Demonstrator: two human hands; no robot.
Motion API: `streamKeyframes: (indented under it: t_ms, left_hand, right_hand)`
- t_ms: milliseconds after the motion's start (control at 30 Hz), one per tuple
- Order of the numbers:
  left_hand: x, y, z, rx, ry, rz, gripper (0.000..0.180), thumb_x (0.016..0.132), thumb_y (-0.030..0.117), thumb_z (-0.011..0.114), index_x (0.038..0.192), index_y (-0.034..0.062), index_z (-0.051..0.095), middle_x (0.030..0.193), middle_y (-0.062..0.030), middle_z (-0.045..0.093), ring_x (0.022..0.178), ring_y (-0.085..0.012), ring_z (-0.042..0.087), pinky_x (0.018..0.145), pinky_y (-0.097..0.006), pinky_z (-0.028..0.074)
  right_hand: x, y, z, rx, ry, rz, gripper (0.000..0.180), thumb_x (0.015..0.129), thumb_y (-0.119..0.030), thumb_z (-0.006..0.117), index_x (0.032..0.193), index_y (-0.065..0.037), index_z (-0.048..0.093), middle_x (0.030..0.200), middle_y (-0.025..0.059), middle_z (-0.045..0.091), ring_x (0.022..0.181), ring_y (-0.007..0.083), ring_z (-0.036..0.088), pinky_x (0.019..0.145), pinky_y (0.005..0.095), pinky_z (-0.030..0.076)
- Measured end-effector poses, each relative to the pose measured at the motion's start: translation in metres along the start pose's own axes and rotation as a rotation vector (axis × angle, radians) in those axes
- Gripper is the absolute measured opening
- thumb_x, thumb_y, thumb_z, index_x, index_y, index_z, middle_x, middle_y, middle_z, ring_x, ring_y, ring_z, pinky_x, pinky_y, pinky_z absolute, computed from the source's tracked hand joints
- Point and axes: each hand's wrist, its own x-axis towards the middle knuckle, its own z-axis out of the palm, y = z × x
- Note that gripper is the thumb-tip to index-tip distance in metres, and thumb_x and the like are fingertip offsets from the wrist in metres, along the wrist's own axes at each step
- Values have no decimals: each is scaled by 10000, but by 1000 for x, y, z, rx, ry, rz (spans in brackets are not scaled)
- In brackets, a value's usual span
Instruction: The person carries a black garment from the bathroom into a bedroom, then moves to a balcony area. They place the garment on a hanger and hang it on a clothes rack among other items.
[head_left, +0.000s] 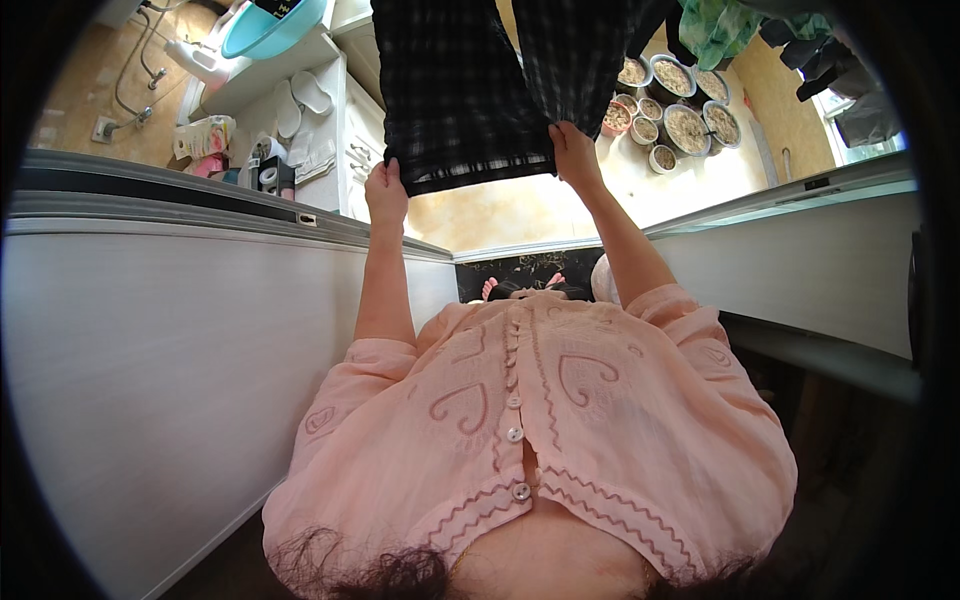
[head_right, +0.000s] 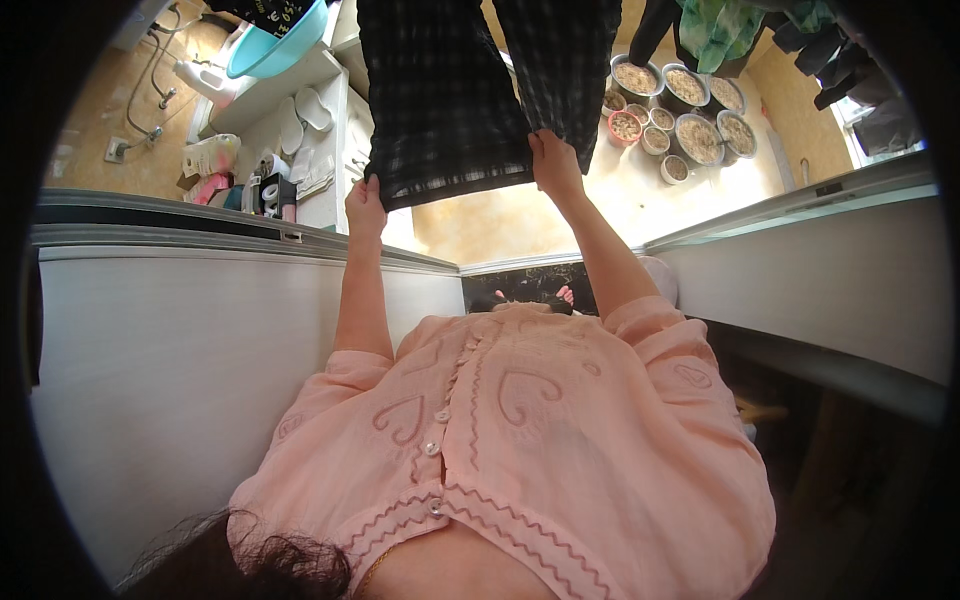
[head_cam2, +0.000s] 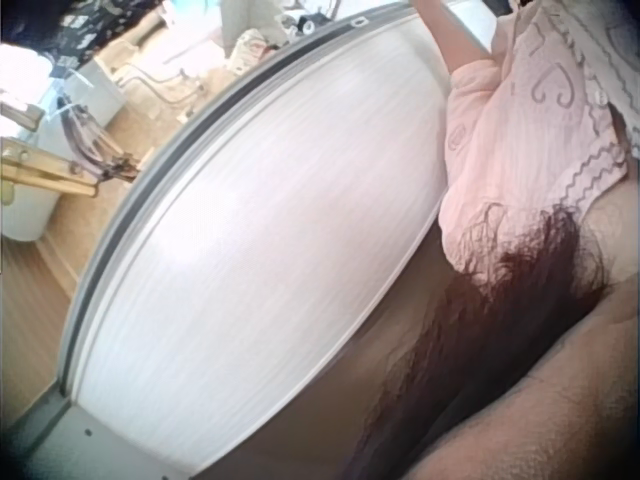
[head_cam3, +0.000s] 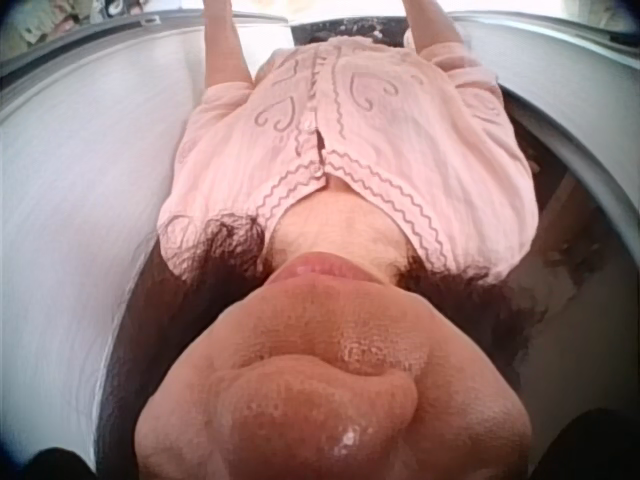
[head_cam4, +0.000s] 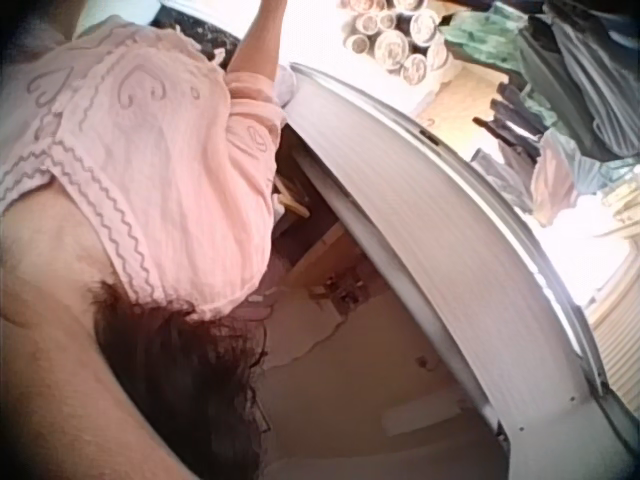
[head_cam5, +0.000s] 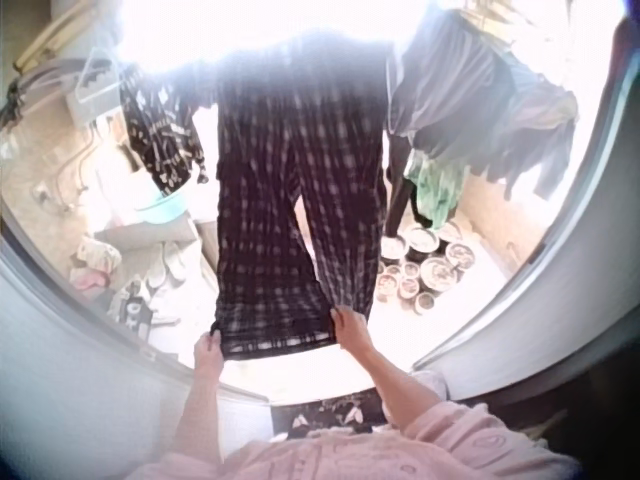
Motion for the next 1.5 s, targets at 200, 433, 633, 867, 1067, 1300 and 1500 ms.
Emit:
streamKeyframes:
  t_ms: [200,433,633,867,1067,1300,1500]
  left_hand:
    - [-27,35,31,223,-55,59,274,916,239,448,892,-15,547,835,-226,591,797,-413,548,681,-420,436]
    - [6,15,0,-34,-84,-170,254,909,213,462,852,-20,545,744,-216,567,709,-409,525,639,-402,427]
    - [-1,5,21,262,99,9,245,916,224,437,859,5,531,757,-207,573,724,-411,531,628,-410,426]
    - [28,-24,68,557,-339,-65,339,816,312,579,1015,39,599,817,-147,649,750,-287,630,711,-386,483]
    - [49,23,110,452,-279,78,418,789,321,617,1082,26,575,963,-147,642,908,-286,610,775,-369,479]
    - [97,121,153,48,-250,319,287,861,242,567,1045,27,611,953,-139,646,829,-246,636,709,-338,497]
    - [171,160,210,-443,-134,296,568,820,458,584,1171,16,523,1120,-184,565,1081,-290,524,870,-346,415]
  right_hand:
    - [-10,-11,42,3,58,-150,194,897,-180,456,845,-5,525,741,247,574,738,438,546,619,472,425]
    - [6,20,3,61,-81,2,220,918,-182,442,811,-10,528,536,200,531,406,312,543,378,396,415]
    - [10,-2,24,85,-120,-71,217,894,-216,511,843,-6,536,564,197,554,430,309,562,424,386,444]
    - [61,7,-51,87,196,-345,344,813,-258,617,1046,-12,555,839,156,620,786,313,605,701,377,471]
    - [126,-99,-114,-173,630,-570,482,786,-263,653,1160,-27,459,1037,154,569,1008,331,512,866,405,384]
    - [142,-85,-117,61,337,-495,280,848,-165,567,1068,-1,511,862,209,619,836,356,602,706,365,460]
    - [134,-60,-133,326,121,-400,289,865,-101,570,1126,12,518,946,54,630,880,102,560,807,236,420]
